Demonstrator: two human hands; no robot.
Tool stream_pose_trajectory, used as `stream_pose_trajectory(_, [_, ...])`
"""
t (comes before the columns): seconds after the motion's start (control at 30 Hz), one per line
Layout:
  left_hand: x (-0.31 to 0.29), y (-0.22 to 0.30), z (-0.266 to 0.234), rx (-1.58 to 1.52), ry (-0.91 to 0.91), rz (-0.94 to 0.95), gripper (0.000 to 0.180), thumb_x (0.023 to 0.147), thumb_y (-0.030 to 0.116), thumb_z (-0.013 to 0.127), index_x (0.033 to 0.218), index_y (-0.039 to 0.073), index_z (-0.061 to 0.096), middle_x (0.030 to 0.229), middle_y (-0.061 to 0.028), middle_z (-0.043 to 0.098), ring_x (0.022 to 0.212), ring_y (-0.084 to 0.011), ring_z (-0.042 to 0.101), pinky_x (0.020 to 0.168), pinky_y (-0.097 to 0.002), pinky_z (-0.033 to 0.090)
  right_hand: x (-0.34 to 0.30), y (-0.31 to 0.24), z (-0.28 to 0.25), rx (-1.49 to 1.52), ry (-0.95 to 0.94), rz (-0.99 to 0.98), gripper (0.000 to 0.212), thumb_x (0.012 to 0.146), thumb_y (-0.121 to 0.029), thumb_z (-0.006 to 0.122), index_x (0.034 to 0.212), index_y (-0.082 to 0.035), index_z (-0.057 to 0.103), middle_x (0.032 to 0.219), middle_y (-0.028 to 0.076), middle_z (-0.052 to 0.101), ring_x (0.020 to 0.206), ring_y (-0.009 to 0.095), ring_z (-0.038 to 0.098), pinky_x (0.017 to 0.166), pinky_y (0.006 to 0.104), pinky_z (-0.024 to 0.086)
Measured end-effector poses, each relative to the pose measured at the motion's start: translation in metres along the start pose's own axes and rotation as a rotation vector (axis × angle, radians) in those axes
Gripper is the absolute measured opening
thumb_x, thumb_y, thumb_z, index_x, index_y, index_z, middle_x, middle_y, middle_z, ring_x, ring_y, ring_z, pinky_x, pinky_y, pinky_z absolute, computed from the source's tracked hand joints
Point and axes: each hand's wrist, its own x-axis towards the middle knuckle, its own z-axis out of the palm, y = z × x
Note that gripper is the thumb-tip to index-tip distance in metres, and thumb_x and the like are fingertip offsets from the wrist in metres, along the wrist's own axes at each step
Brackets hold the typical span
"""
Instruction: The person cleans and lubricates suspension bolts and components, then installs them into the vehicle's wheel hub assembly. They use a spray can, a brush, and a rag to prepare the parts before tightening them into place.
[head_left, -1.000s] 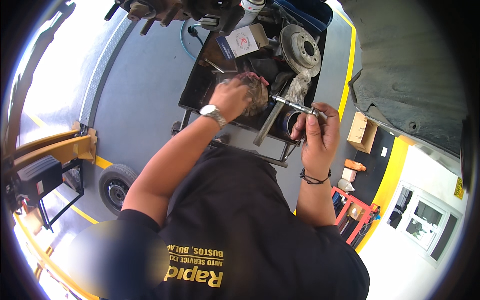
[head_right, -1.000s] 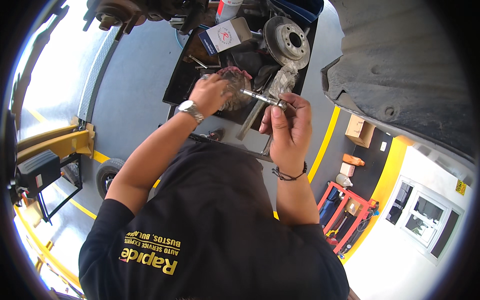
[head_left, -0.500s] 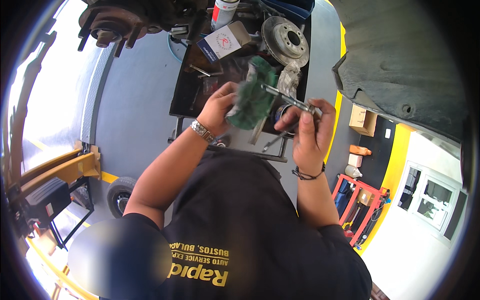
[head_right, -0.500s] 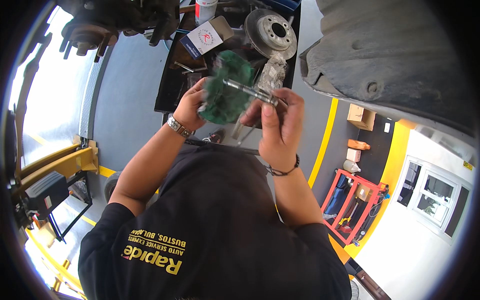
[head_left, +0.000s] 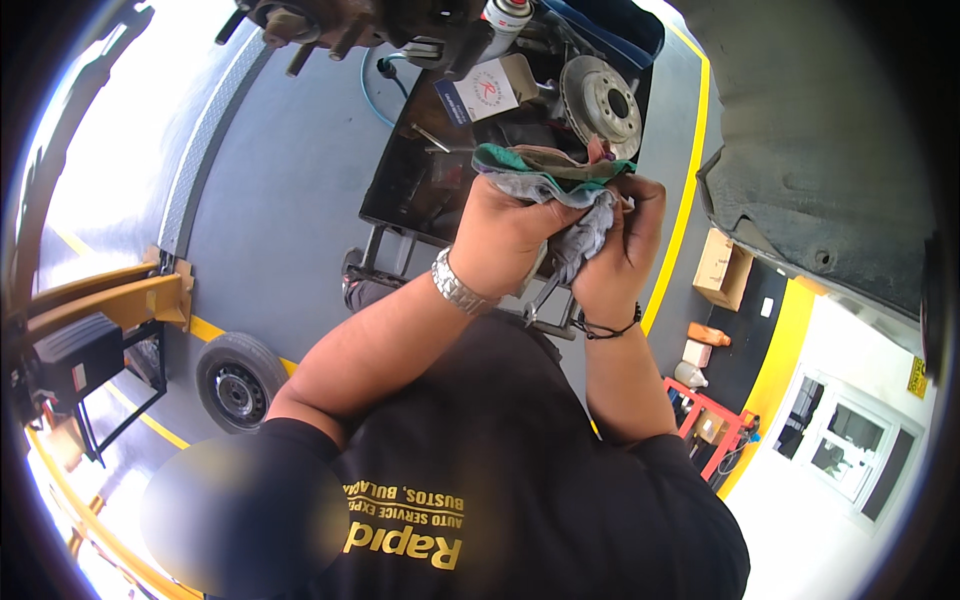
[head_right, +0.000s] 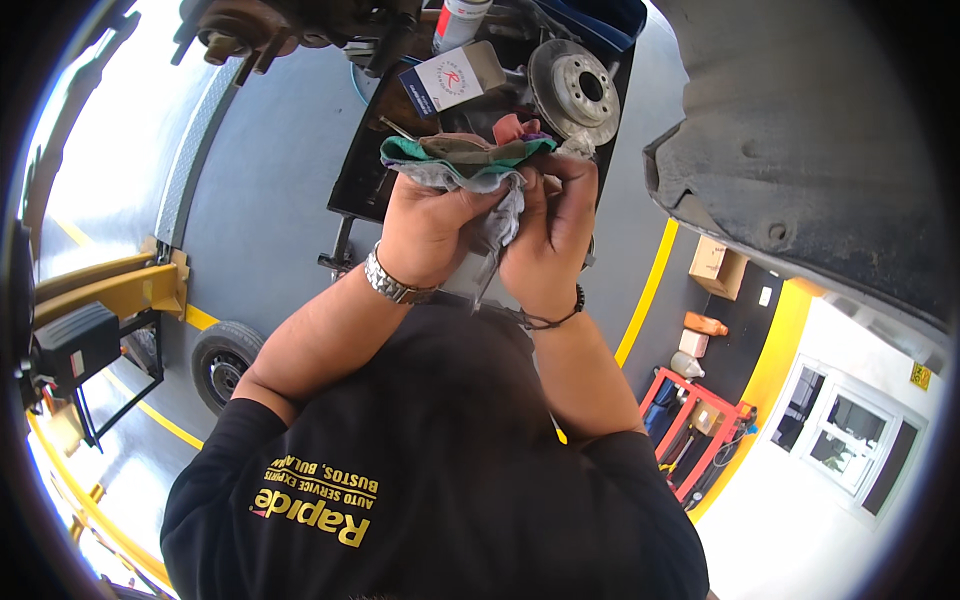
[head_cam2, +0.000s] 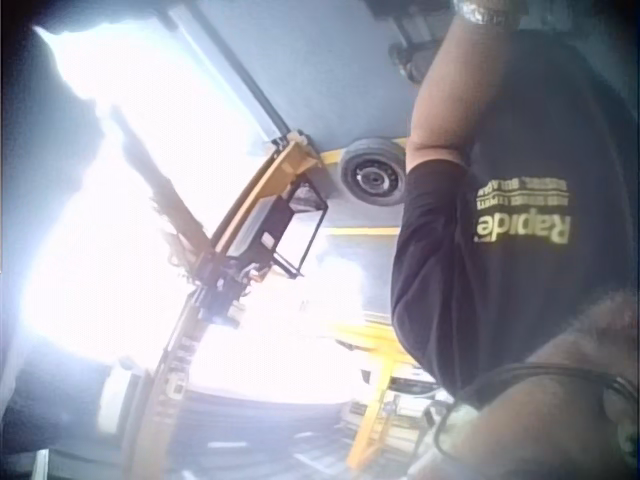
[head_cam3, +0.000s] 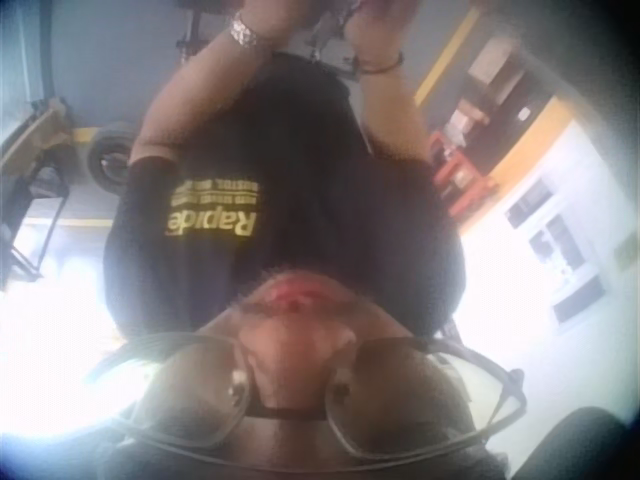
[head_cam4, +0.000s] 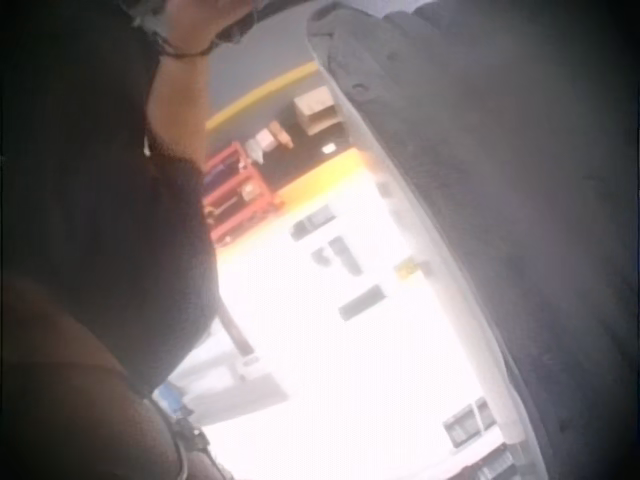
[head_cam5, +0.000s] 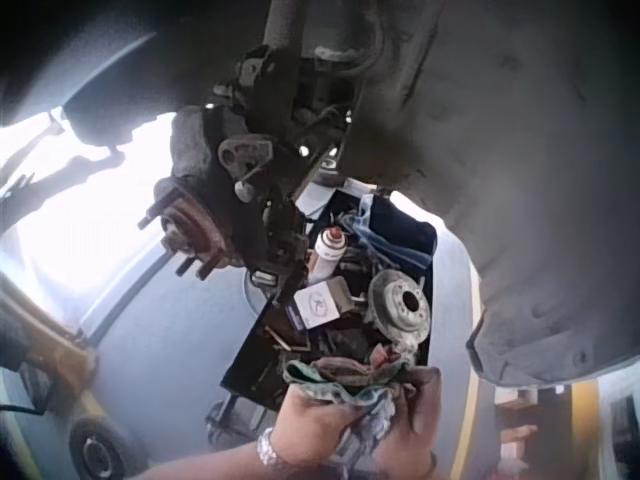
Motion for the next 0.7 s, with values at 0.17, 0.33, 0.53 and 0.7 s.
stream_pose_trajectory(0.17, [-0.014, 0.011, 0.019, 0.003, 0.011, 0.045, 0.02, 0.093, -0.004, 0.068, 0.112, -0.001, 0.073, 0.106, -0.0065, 0.076, 0.095, -0.0119, 0.07, 0.086, -0.0273, 0.056, -0.008, -0.008, 0.002, -0.145, 0.031, -0.17, 0.016, 0.105, -0.002, 0.051, 0.119, 0.004, 0.05, 0.11, 0.013, 0.063, 0.094, 0.016, 0.064, 0.083, 0.0291, 0.052])
stream_pose_trajectory(0.33, [-0.022, 0.014, 0.038, -0.136, 0.086, -0.086, 0.024, 0.094, -0.003, 0.067, 0.118, 0.0, 0.07, 0.106, -0.0056, 0.075, 0.094, -0.0124, 0.07, 0.085, -0.0286, 0.056, -0.019, -0.007, -0.024, -0.55, 0.048, -0.489, 0.023, 0.099, -0.006, 0.06, 0.117, 0.006, 0.052, 0.106, 0.013, 0.058, 0.088, 0.02, 0.064, 0.079, 0.0301, 0.052])
stream_pose_trajectory(0.53, [-0.025, 0.015, 0.033, -0.246, 0.146, -0.232, 0.014, 0.102, 0.01, 0.063, 0.112, 0.001, 0.067, 0.104, -0.0054, 0.074, 0.093, -0.0143, 0.07, 0.083, -0.0297, 0.056, -0.009, -0.011, -0.045, -0.615, -0.219, -0.732, 0.032, 0.089, -0.006, 0.07, 0.115, -0.001, 0.052, 0.082, 0.012, 0.063, 0.062, 0.029, 0.062, 0.058, 0.0382, 0.053])
stream_pose_trajectory(0.7, [-0.029, 0.015, 0.02, -0.229, 0.174, -0.364, 0.038, 0.11, 0.03, 0.049, 0.13, -0.001, 0.06, 0.123, -0.0124, 0.069, 0.11, -0.0226, 0.067, 0.1, -0.0375, 0.053, -0.008, -0.021, -0.039, -0.601, -0.383, -0.824, 0.038, 0.087, -0.004, 0.071, 0.118, -0.003, 0.049, 0.073, 0.006, 0.059, 0.053, 0.022, 0.056, 0.049, 0.0357, 0.046])
